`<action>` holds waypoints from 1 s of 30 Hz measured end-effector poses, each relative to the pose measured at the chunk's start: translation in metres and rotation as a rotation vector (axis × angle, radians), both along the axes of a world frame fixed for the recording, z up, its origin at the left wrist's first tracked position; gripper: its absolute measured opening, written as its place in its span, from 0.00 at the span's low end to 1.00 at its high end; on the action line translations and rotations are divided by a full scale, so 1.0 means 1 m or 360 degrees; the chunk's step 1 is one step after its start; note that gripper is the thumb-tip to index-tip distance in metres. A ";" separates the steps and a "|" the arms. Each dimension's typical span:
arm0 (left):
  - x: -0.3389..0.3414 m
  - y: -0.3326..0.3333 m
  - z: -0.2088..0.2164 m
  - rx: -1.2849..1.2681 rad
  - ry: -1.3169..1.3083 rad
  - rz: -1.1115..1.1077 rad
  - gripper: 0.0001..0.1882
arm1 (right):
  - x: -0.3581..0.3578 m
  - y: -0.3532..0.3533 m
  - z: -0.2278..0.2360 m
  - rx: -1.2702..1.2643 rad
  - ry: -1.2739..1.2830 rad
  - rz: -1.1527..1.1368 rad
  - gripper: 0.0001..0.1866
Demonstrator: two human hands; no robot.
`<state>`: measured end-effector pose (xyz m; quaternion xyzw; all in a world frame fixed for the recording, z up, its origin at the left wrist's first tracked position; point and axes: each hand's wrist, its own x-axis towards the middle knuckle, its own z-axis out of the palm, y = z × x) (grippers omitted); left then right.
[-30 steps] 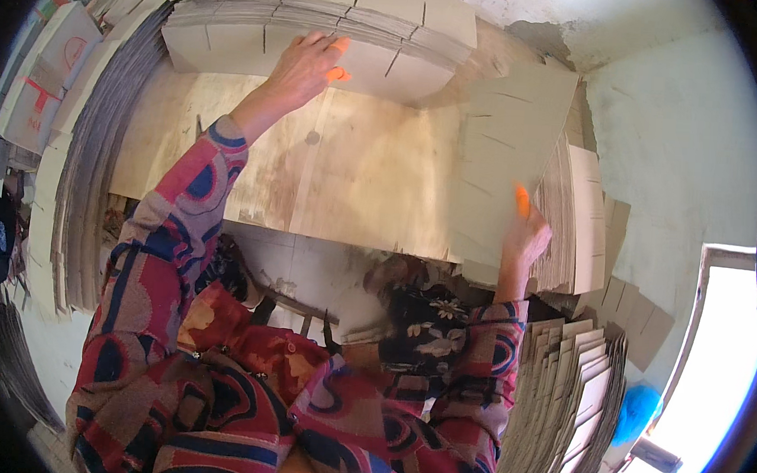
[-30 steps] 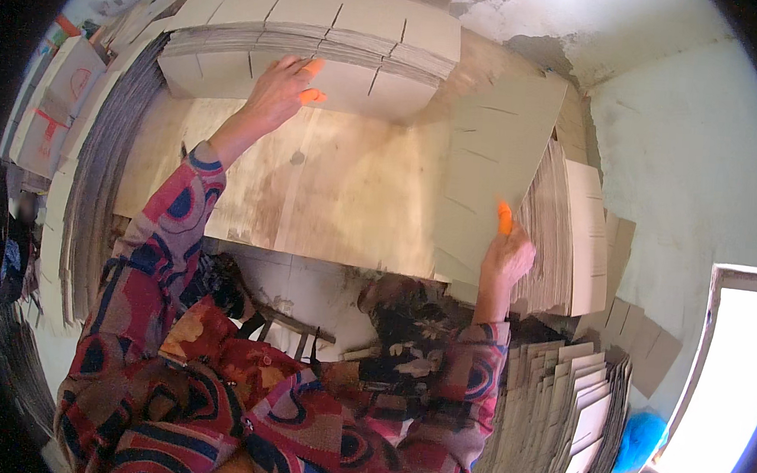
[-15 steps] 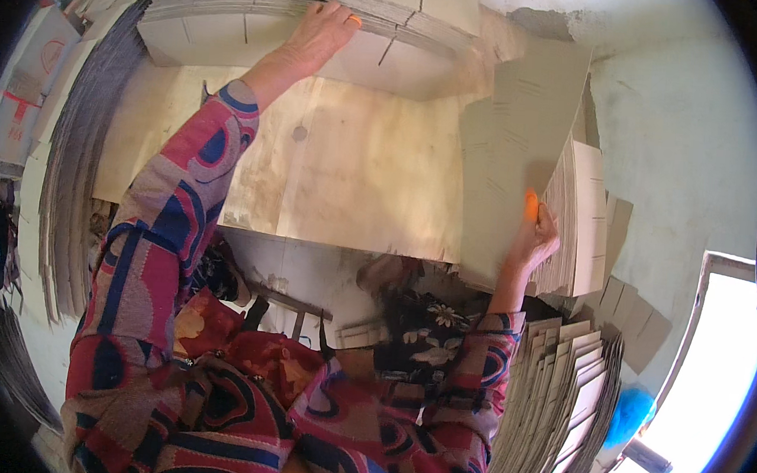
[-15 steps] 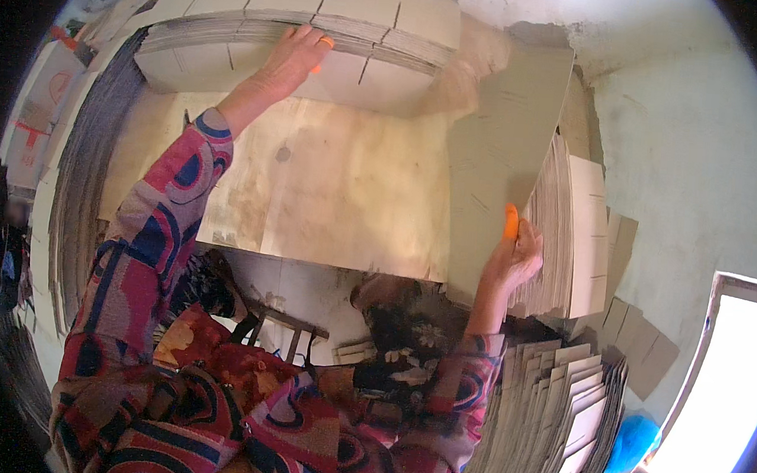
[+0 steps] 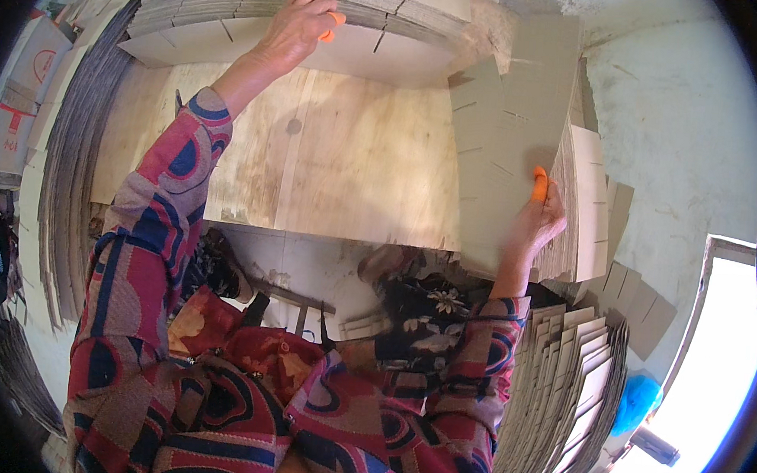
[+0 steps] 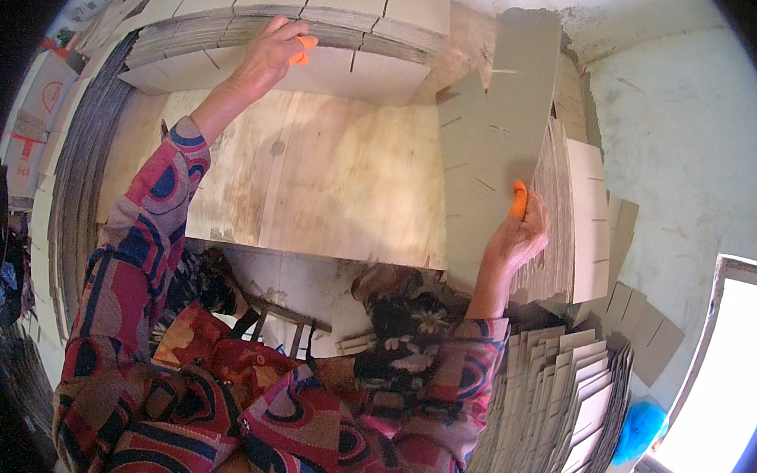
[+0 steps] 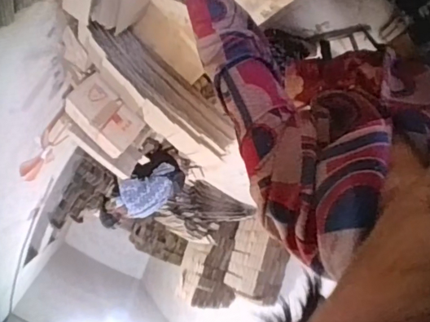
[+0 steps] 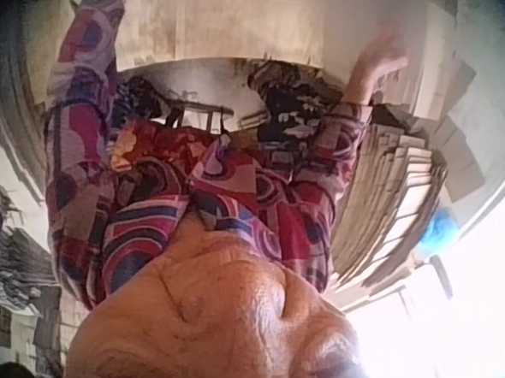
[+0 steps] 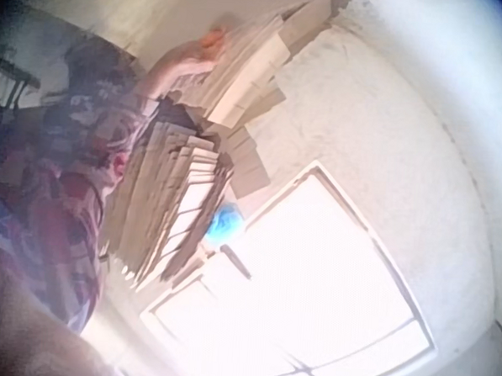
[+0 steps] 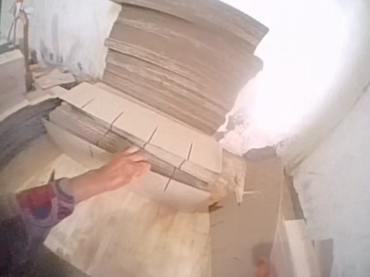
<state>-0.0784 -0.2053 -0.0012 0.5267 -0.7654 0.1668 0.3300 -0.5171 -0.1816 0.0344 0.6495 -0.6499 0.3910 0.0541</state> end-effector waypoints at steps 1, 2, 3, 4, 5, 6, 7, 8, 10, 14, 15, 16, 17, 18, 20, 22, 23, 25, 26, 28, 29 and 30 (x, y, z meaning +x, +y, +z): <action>0.003 0.004 0.000 0.0054 -0.0017 0.0013 0.11 | 0.005 0.001 0.003 0.0011 -0.0039 -0.0041 0.07; 0.006 0.007 0.000 0.0109 -0.0034 0.0027 0.10 | 0.011 0.003 0.007 0.0022 -0.0077 -0.0081 0.07; 0.002 0.011 0.005 0.0213 -0.0016 0.0024 0.10 | 0.017 0.007 0.017 0.0052 -0.0162 -0.0115 0.06; -0.006 0.017 0.010 0.0322 0.0008 0.0019 0.09 | 0.022 0.012 0.029 0.0086 -0.0240 -0.0151 0.06; -0.015 0.023 0.014 0.0431 0.0031 0.0013 0.09 | 0.028 0.017 0.037 0.0120 -0.0319 -0.0188 0.07; -0.020 0.029 0.016 0.0363 0.0026 -0.0067 0.08 | 0.034 0.024 0.040 0.0127 -0.0392 -0.0056 0.08; -0.025 0.034 0.015 0.0302 0.0029 -0.0155 0.08 | 0.041 0.030 0.042 0.0140 -0.0457 0.0068 0.09; -0.031 0.039 0.013 0.0240 0.0032 -0.0246 0.07 | 0.048 0.037 0.042 0.0151 -0.0521 0.0190 0.10; -0.047 0.060 0.023 0.0287 -0.0009 -0.0253 0.06 | 0.066 0.047 0.033 0.0084 -0.0690 0.0441 0.13; -0.068 0.083 0.023 0.0298 -0.0114 -0.0331 0.08 | 0.097 0.072 0.037 -0.0008 -0.0382 0.0511 0.14; -0.072 0.084 0.021 0.0346 -0.0154 -0.0330 0.08 | 0.099 0.076 0.038 -0.0085 -0.0298 0.0490 0.14; -0.076 0.085 0.020 0.0395 -0.0194 -0.0329 0.07 | 0.100 0.080 0.038 -0.0160 -0.0215 0.0469 0.14; -0.078 0.086 0.019 0.0445 -0.0235 -0.0325 0.06 | 0.103 0.081 0.037 -0.0123 -0.0241 0.0500 0.15; -0.081 0.088 0.023 0.0435 -0.0247 -0.0336 0.06 | 0.105 0.083 0.038 -0.0088 -0.0267 0.0525 0.15; -0.086 0.094 0.033 0.0416 -0.0269 -0.0355 0.06 | 0.108 0.086 0.041 -0.0032 -0.0238 0.0525 0.16; -0.090 0.098 0.036 0.0397 -0.0317 -0.0354 0.06 | 0.111 0.089 0.042 0.0012 -0.0133 0.0482 0.16; -0.091 0.099 0.037 0.0387 -0.0340 -0.0353 0.06 | 0.110 0.086 0.038 -0.0159 -0.0130 0.0552 0.17; -0.090 0.101 0.034 0.0449 -0.0358 -0.0350 0.06 | 0.108 0.083 0.033 -0.0175 -0.0225 0.0596 0.17; -0.090 0.102 0.034 0.0478 -0.0366 -0.0348 0.06 | 0.108 0.083 0.032 -0.0183 -0.0272 0.0617 0.17; -0.092 0.103 0.033 0.0509 -0.0356 -0.0357 0.05 | 0.110 0.085 0.033 -0.0124 -0.0175 0.0573 0.17; -0.094 0.104 0.033 0.0524 -0.0350 -0.0362 0.05 | 0.111 0.086 0.033 -0.0095 -0.0126 0.0551 0.17; -0.096 0.105 0.034 0.0503 -0.0297 -0.0392 0.05 | 0.113 0.087 0.034 -0.0063 -0.0087 0.0542 0.17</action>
